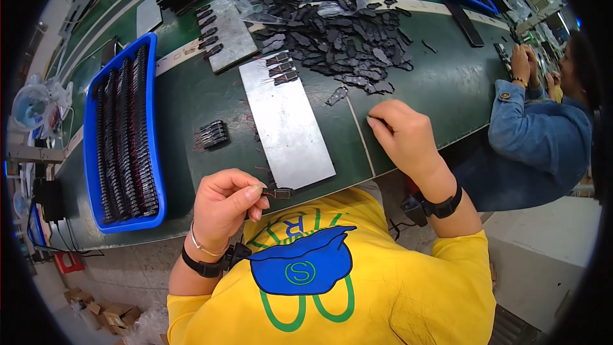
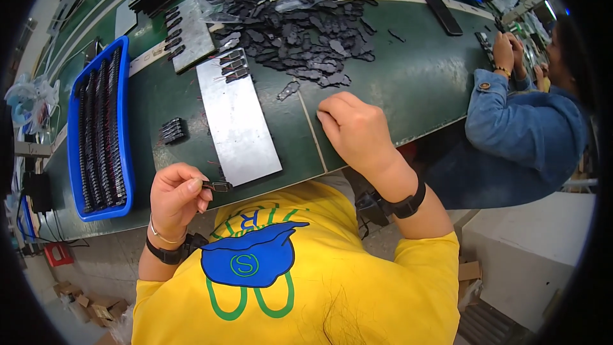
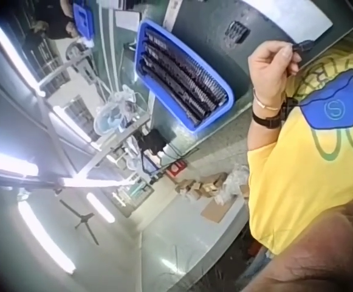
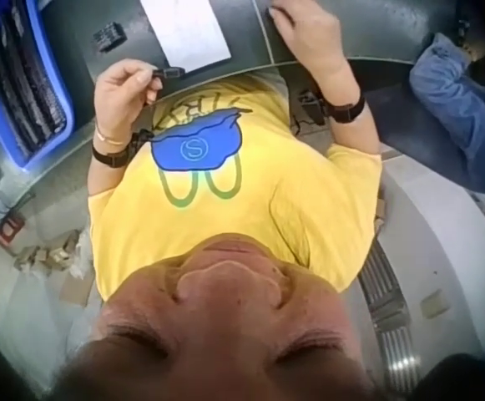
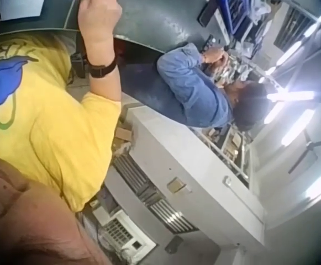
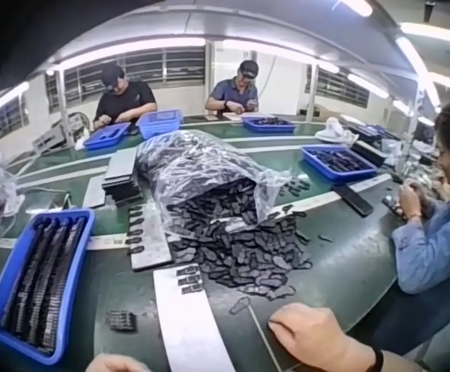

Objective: The person picks up a small speaker and a plastic housing by hand, joins them together, and places the assembled unit onto a metal plate. This process is repeated multiple times while other black pieces are occasionally moved aside on the work surface.

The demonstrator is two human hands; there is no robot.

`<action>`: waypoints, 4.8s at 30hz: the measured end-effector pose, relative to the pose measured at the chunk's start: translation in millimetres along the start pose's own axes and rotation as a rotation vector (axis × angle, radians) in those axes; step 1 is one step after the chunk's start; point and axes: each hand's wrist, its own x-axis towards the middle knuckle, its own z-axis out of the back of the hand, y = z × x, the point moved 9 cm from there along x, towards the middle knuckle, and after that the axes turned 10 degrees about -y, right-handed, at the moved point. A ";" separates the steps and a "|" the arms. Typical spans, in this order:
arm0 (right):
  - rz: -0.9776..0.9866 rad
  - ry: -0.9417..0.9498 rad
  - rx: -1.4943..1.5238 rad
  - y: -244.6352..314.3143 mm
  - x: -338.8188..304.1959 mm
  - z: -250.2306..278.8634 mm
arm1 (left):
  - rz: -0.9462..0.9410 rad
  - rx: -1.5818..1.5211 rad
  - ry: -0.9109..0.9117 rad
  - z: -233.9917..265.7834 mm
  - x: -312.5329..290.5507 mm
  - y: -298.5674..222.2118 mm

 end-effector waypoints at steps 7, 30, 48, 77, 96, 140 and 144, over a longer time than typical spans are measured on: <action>-0.100 0.129 -0.060 -23.5 3.1 20.2 | 0.010 -0.017 -0.004 -2.8 -2.7 0.5; -0.226 0.174 0.228 4.4 1.6 0.9 | 0.083 -0.035 -0.169 17.6 6.1 6.5; 0.351 0.099 0.307 143.0 9.3 -37.0 | 0.084 0.023 -0.144 5.3 6.2 8.9; 0.362 0.061 0.265 143.7 0.4 -41.1 | 0.065 -0.046 -0.104 2.1 0.8 13.6; -0.042 0.216 0.718 117.3 5.5 -52.6 | -0.549 0.346 -0.103 -1.1 -21.8 -30.3; 0.168 0.080 0.760 121.0 1.0 -46.8 | -0.743 0.561 -0.065 -9.6 -30.6 -36.9; 0.208 0.069 0.705 122.9 2.5 -41.2 | -0.696 0.542 -0.185 -9.8 -30.7 -44.4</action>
